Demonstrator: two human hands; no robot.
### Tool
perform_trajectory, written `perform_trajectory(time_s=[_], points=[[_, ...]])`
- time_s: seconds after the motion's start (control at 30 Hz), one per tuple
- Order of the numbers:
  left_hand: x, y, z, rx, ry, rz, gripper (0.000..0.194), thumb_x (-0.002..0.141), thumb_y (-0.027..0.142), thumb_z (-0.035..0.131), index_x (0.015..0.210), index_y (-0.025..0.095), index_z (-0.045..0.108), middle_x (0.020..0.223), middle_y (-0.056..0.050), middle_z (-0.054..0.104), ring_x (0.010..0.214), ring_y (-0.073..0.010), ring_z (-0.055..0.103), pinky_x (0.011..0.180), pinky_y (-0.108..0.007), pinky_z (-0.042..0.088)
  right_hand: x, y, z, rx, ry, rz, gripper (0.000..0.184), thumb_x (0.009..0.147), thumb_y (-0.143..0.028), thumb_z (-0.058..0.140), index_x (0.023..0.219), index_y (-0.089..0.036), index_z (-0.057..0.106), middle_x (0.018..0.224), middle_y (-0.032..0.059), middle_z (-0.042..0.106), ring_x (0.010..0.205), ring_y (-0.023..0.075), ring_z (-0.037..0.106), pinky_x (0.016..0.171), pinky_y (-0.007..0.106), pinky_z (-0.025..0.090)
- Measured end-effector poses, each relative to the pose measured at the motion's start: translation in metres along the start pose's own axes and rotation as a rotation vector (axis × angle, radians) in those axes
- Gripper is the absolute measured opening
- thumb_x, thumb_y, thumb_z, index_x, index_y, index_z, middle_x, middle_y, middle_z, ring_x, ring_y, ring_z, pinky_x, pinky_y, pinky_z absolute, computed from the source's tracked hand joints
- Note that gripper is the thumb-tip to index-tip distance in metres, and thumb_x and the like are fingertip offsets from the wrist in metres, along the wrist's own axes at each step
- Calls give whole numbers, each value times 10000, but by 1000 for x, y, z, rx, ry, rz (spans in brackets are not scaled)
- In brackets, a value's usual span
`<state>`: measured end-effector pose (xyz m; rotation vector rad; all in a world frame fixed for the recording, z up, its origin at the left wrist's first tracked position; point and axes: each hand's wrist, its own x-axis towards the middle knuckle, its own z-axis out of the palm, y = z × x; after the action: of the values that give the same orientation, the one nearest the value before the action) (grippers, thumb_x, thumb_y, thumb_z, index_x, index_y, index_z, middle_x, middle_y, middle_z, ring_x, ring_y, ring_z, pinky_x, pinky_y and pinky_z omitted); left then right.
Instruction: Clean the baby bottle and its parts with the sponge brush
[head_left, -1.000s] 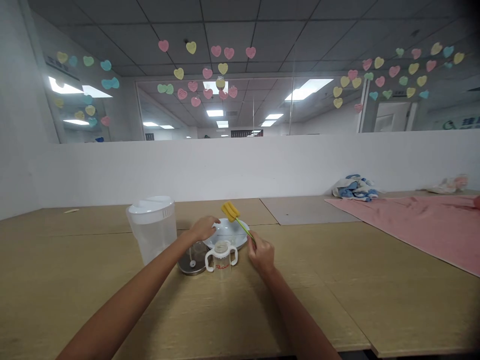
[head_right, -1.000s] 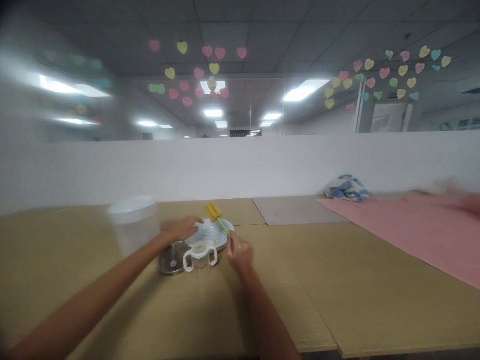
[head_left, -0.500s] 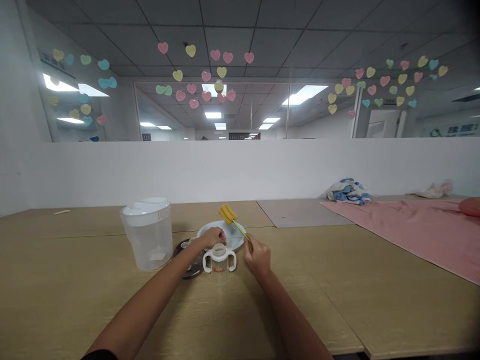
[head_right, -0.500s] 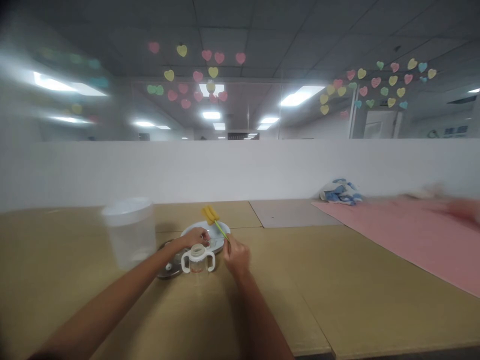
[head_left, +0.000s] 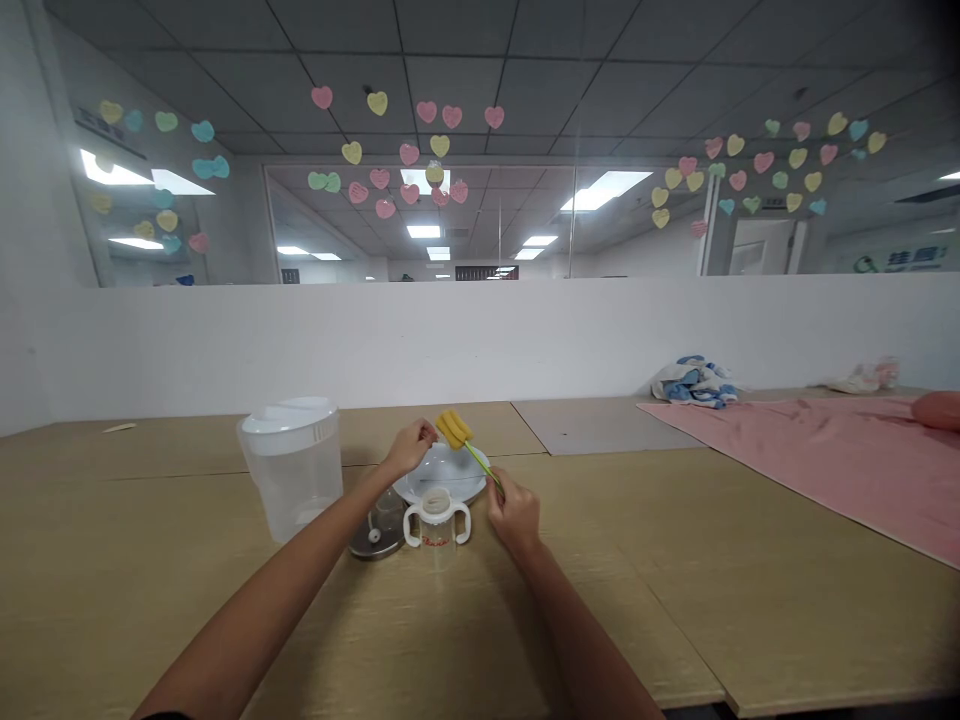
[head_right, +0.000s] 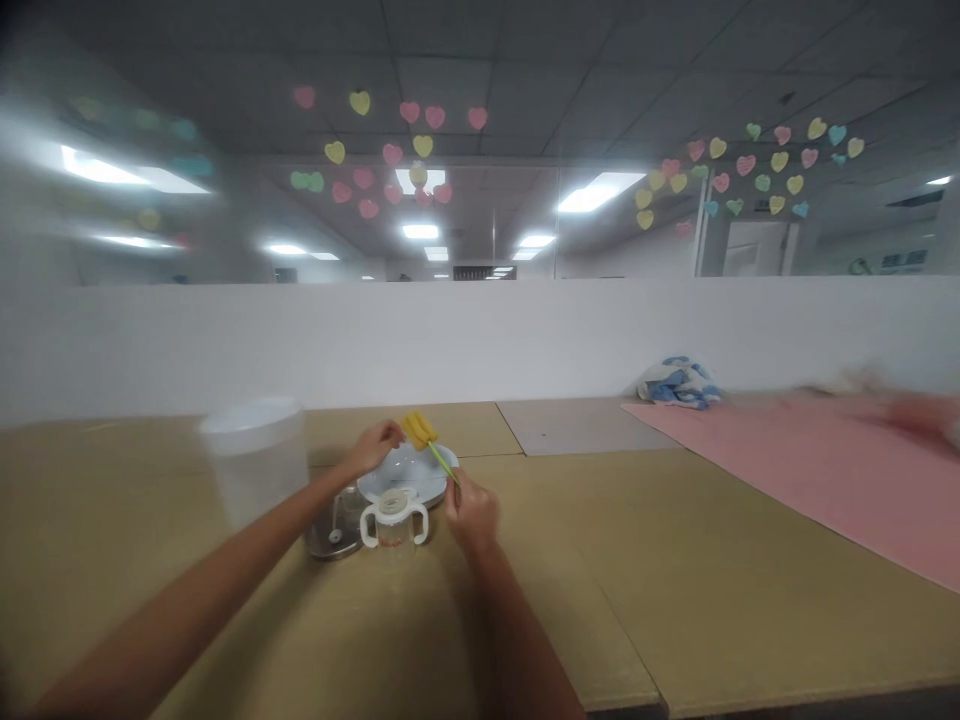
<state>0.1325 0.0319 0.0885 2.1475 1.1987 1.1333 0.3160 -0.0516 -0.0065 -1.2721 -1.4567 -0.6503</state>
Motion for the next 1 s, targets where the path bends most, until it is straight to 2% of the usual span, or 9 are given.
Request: perform_trajectory(time_s=[0.13, 0.27, 0.43, 0.57, 0.67, 0.8, 0.9, 1.0], points=[[0, 2, -12, -136, 27, 0, 183, 742, 330, 482, 755, 156, 538, 773, -59, 648, 739, -168, 619, 680, -289, 480, 2, -1, 0, -2, -19, 44, 332, 877, -274, 370, 922, -171, 682, 513, 23, 618, 422, 112, 529, 454, 216, 287], [0, 3, -20, -159, 125, -19, 241, 769, 375, 430, 793, 154, 525, 783, -65, 647, 749, -162, 626, 693, -289, 482, 1, -1, 0, -28, -37, 38, 323, 875, -269, 373, 892, -175, 682, 512, 20, 618, 416, 111, 527, 451, 210, 277], [-1, 2, -32, -5, 202, -45, 150, 761, 311, 437, 742, 178, 505, 741, -38, 620, 702, -162, 597, 699, -301, 456, -1, -2, -1, 118, -18, -127, 291, 870, -238, 401, 902, -148, 675, 559, 33, 645, 448, 103, 556, 484, 189, 335], [-8, -7, -49, 147, 189, -106, 135, 754, 289, 419, 732, 185, 501, 733, -44, 616, 758, -191, 591, 717, -316, 437, 1, -4, -4, 185, 46, -74, 295, 881, -241, 397, 913, -127, 667, 604, 48, 667, 447, 103, 560, 483, 193, 365], [-17, -16, -65, 235, 91, -175, 96, 693, 262, 464, 670, 185, 516, 697, -47, 623, 753, -205, 594, 700, -313, 435, 3, -3, -4, 162, 87, -10, 297, 879, -249, 404, 893, -115, 669, 539, 34, 637, 409, 103, 531, 463, 201, 358], [-32, -27, -81, 290, -180, -333, 54, 559, 204, 529, 516, 173, 521, 469, -17, 553, 511, -180, 559, 539, -288, 429, 3, -2, -2, 133, 98, -51, 285, 872, -235, 416, 887, -115, 675, 540, 34, 633, 431, 108, 550, 477, 202, 359], [-44, -30, -80, 265, -372, -413, 75, 552, 233, 538, 555, 167, 573, 462, -10, 566, 455, -149, 537, 463, -245, 409, 1, -2, -2, 117, 78, -77, 282, 871, -232, 419, 890, -118, 676, 545, 32, 636, 434, 104, 552, 480, 200, 355], [-53, -33, -65, 265, -472, -430, 123, 571, 267, 539, 597, 162, 598, 480, -6, 579, 450, -136, 533, 426, -215, 388, 1, -2, -3, 106, 63, -61, 287, 877, -243, 414, 892, -123, 674, 507, 15, 613, 413, 97, 534, 472, 196, 343]])
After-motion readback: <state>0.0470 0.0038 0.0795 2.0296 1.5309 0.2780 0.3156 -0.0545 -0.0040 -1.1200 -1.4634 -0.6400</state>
